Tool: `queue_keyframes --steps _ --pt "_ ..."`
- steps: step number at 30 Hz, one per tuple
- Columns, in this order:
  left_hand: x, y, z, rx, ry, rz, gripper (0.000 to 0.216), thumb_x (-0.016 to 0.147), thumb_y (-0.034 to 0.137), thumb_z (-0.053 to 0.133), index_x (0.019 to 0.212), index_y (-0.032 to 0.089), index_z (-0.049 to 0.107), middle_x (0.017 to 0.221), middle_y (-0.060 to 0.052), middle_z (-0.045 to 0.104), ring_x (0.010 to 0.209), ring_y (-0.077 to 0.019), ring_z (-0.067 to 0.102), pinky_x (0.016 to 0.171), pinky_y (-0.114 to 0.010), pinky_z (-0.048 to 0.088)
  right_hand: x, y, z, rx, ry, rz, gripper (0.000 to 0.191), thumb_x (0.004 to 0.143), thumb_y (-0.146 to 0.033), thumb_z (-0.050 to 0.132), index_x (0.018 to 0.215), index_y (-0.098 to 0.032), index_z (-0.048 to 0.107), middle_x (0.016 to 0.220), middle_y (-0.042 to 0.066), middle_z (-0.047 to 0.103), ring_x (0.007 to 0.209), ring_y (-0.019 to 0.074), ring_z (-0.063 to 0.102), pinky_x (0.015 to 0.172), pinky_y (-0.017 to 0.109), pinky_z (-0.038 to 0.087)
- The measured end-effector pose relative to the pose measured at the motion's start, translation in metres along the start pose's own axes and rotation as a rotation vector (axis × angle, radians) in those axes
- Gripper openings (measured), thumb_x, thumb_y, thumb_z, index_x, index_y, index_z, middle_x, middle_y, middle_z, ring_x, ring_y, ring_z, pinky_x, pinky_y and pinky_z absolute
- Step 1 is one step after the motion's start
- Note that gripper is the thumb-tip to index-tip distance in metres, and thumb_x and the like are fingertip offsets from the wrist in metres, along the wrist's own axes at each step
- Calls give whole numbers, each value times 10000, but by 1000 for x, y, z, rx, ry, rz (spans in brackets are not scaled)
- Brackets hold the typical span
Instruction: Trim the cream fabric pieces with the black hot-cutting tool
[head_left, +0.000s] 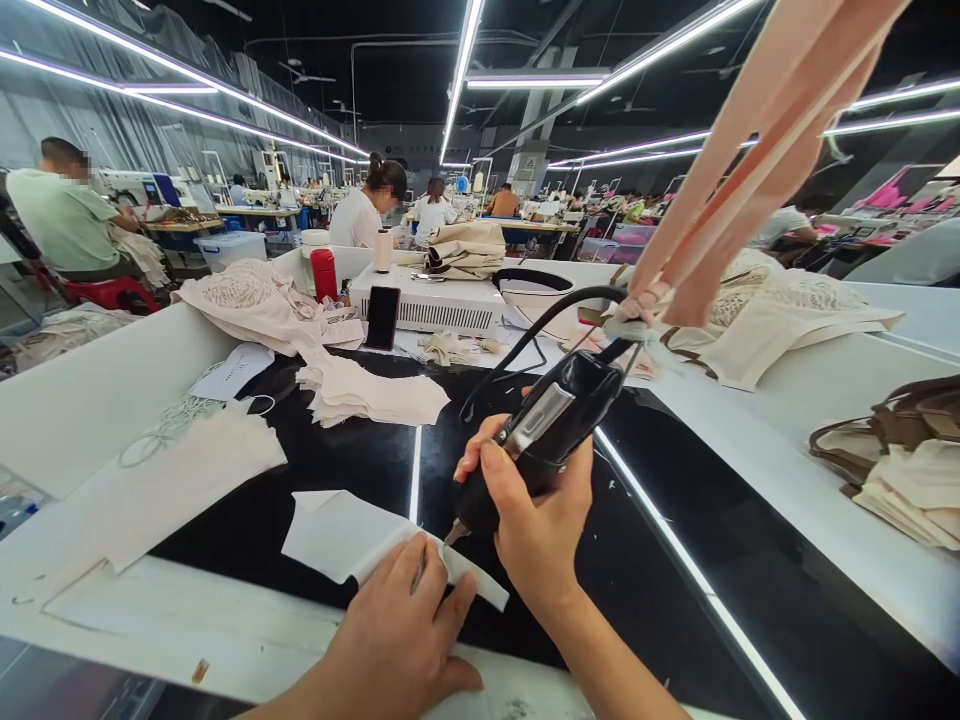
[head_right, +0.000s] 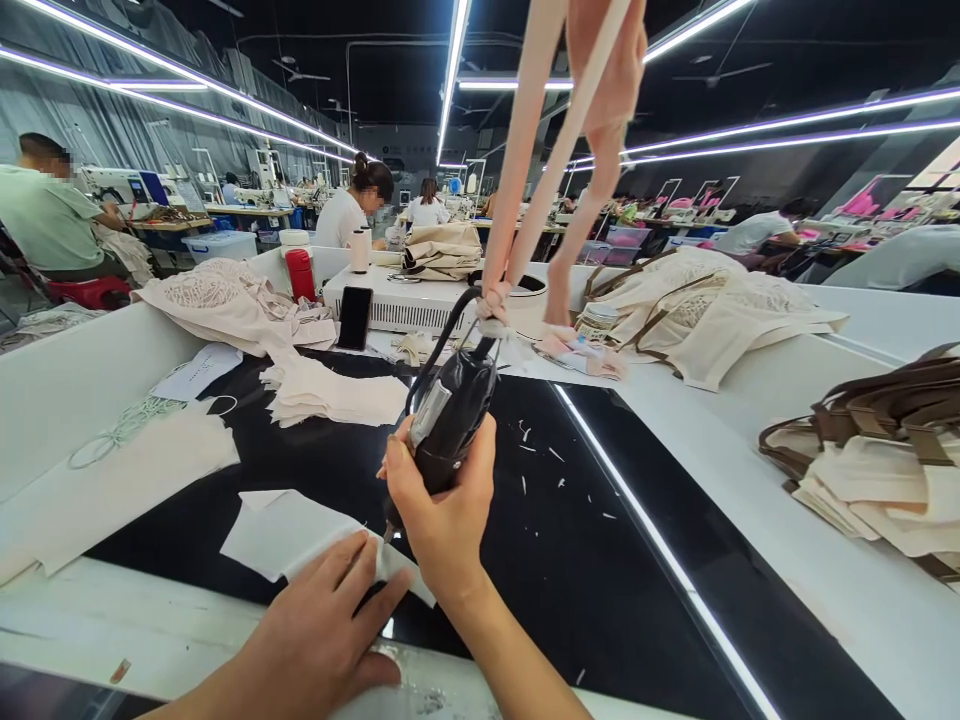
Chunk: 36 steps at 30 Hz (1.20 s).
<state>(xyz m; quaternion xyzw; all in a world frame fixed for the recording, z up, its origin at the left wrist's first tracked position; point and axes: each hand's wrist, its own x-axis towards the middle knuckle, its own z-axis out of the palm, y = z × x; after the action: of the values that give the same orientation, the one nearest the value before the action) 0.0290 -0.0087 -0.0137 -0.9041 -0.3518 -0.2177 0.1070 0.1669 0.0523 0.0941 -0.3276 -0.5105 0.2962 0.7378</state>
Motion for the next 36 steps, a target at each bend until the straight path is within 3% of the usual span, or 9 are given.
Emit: queue_keyframes --steps 11,17,23,30,33,36 --pt "-2 4 6 -51 -73 -46 960 742 730 878 1459 175 563 1328 -230 697 1260 -434 657 1008 -547 606 4 4 8 -1 -20 -11 253 867 -214 750 977 -274 531 808 -72 676 570 113 644 526 266 599" --pt "0 4 2 -66 -47 -74 908 762 707 881 1448 203 565 1307 -189 711 1207 -398 680 993 -510 612 5 4 10 20 0 3 257 856 -221 757 981 -272 538 806 -74 672 561 110 646 520 265 604" --pt "3 5 -1 -48 48 -76 926 659 702 951 1354 193 611 1200 -149 746 1115 -378 711 940 -480 639 4 8 12 40 -13 -1 275 858 -215 764 983 -274 527 819 -78 687 567 109 654 534 270 606" --pt "4 6 1 -60 66 -82 917 663 684 960 1351 187 614 1206 -166 731 1117 -390 704 911 -486 653 3 11 15 46 -20 -3 245 862 -181 748 972 -269 548 824 -80 691 571 104 651 537 268 605" --pt "8 2 -16 -128 25 -75 766 832 607 886 1400 183 594 1173 -146 727 1064 -346 718 874 -451 661 6 9 14 53 -33 3 260 861 -195 762 967 -269 537 805 -83 682 561 104 643 530 266 598" --pt "12 -13 -41 -234 -104 -87 364 1044 263 682 1373 132 599 1063 -85 731 957 -255 724 847 -384 657 10 4 10 42 -18 -7 283 848 -210 783 973 -269 536 793 -86 679 554 105 643 526 264 588"
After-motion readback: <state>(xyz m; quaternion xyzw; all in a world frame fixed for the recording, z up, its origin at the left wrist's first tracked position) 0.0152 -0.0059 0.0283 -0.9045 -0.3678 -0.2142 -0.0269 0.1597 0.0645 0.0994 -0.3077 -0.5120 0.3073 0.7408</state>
